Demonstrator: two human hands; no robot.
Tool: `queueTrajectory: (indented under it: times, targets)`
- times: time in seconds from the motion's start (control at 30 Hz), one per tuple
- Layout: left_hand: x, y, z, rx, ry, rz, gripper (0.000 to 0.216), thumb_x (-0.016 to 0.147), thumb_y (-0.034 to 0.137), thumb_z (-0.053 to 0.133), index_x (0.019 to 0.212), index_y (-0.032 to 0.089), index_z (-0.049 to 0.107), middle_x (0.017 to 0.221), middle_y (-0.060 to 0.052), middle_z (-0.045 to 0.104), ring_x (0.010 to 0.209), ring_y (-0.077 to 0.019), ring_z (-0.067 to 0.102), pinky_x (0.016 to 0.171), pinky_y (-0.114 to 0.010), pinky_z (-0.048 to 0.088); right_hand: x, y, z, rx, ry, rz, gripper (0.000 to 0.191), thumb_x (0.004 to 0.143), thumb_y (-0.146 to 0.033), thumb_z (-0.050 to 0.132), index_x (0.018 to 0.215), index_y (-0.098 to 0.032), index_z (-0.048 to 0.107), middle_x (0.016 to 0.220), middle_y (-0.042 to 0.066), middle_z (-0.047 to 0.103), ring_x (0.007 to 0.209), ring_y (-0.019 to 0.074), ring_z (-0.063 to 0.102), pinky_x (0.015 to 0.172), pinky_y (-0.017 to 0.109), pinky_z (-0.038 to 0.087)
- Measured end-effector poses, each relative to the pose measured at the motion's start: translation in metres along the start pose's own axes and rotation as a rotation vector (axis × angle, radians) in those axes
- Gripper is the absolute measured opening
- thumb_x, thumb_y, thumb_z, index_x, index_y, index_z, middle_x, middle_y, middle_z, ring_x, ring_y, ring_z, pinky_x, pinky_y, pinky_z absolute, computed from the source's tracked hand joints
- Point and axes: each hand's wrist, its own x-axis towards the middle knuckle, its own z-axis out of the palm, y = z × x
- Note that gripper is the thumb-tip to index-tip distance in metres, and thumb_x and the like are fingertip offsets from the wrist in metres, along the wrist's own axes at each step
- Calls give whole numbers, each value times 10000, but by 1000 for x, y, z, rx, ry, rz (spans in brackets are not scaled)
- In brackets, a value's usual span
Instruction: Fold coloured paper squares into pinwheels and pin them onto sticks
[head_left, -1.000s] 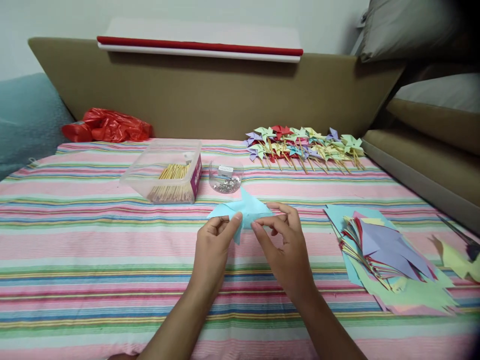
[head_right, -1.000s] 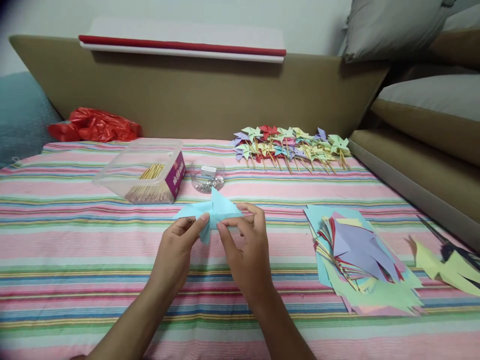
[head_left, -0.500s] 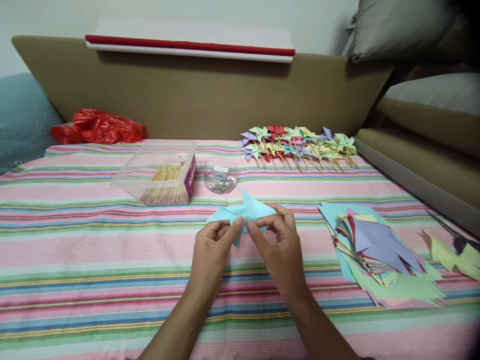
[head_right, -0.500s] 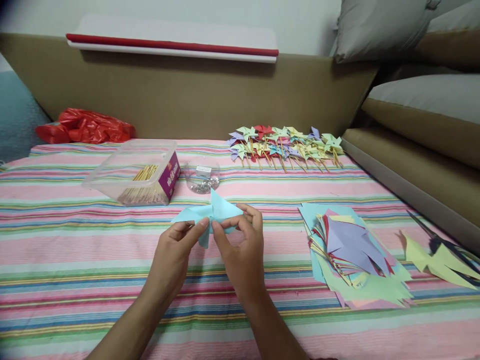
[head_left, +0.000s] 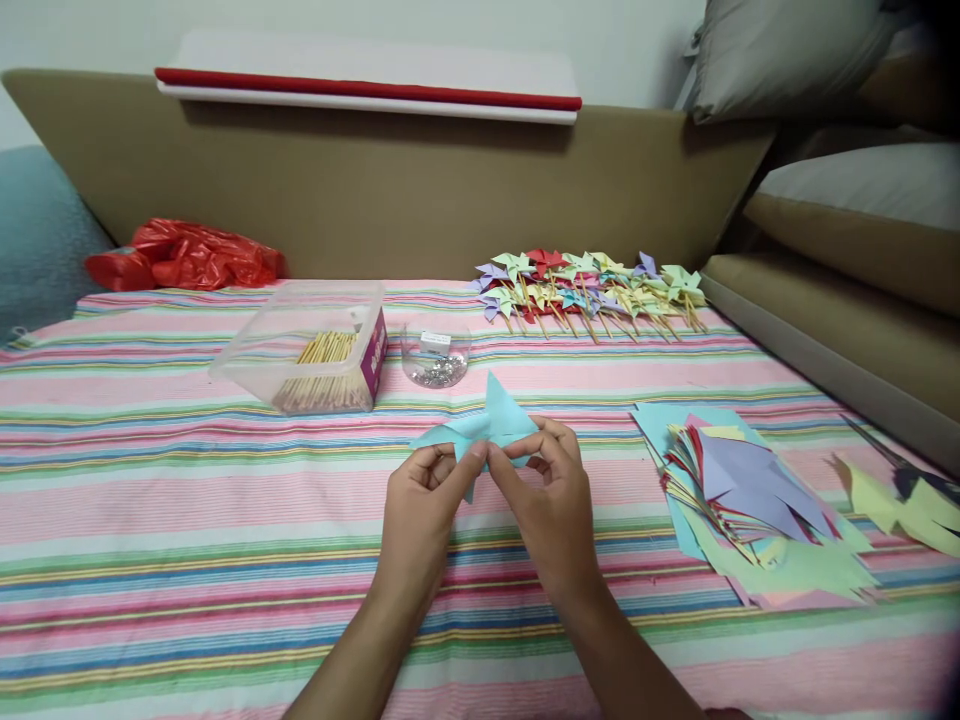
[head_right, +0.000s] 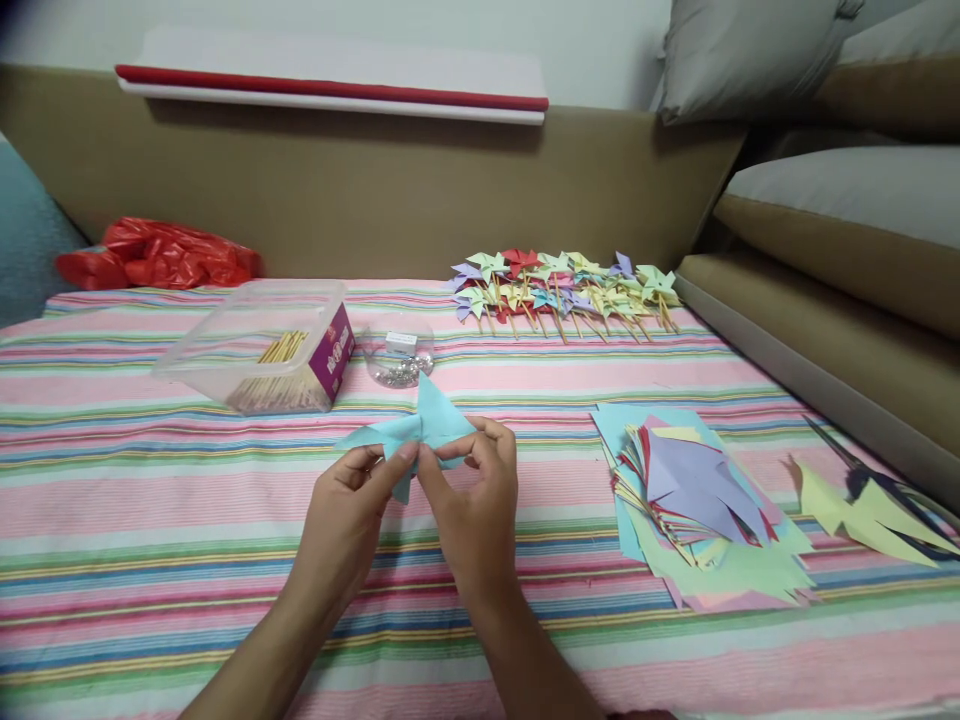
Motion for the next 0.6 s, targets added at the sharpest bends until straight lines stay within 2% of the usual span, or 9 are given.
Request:
queueTrajectory:
  times: [0.2, 0.37, 0.47, 0.6]
  targets:
    - [-2, 5, -1, 7, 6, 27, 266, 766, 329, 826, 677, 175, 628, 619, 65, 467, 607, -83, 401, 579, -202, 353, -2, -3, 1, -15, -34, -54, 171, 797, -357, 743, 744, -214, 665, 1142, 73, 542, 1130, 250, 560, 916, 403, 463]
    - [5, 14, -3, -161, -18, -53, 215, 752, 295, 835, 721, 156, 674, 721, 26, 579, 706, -102, 510, 660, -201, 430, 1, -2, -4, -110, -146, -273, 106, 775, -284, 795, 859, -254, 738, 1297, 70, 519, 1216, 255, 527, 1046, 443, 414]
    - [8, 17, -5, -196, -38, -97, 202, 755, 282, 833, 729, 143, 689, 715, 17, 582, 698, -99, 516, 657, -198, 439, 3, -1, -7, -128, -159, -321, 41, 807, -282, 779, 823, -263, 747, 1301, 69, 534, 1219, 257, 537, 1030, 450, 434]
    - [9, 18, -5, -202, -53, -118, 208, 742, 278, 842, 727, 142, 685, 747, 4, 607, 710, -103, 527, 663, -201, 444, 5, -2, -9, -170, -144, -413, 64, 822, -268, 762, 818, -251, 700, 1283, 82, 529, 1260, 277, 512, 1010, 469, 449]
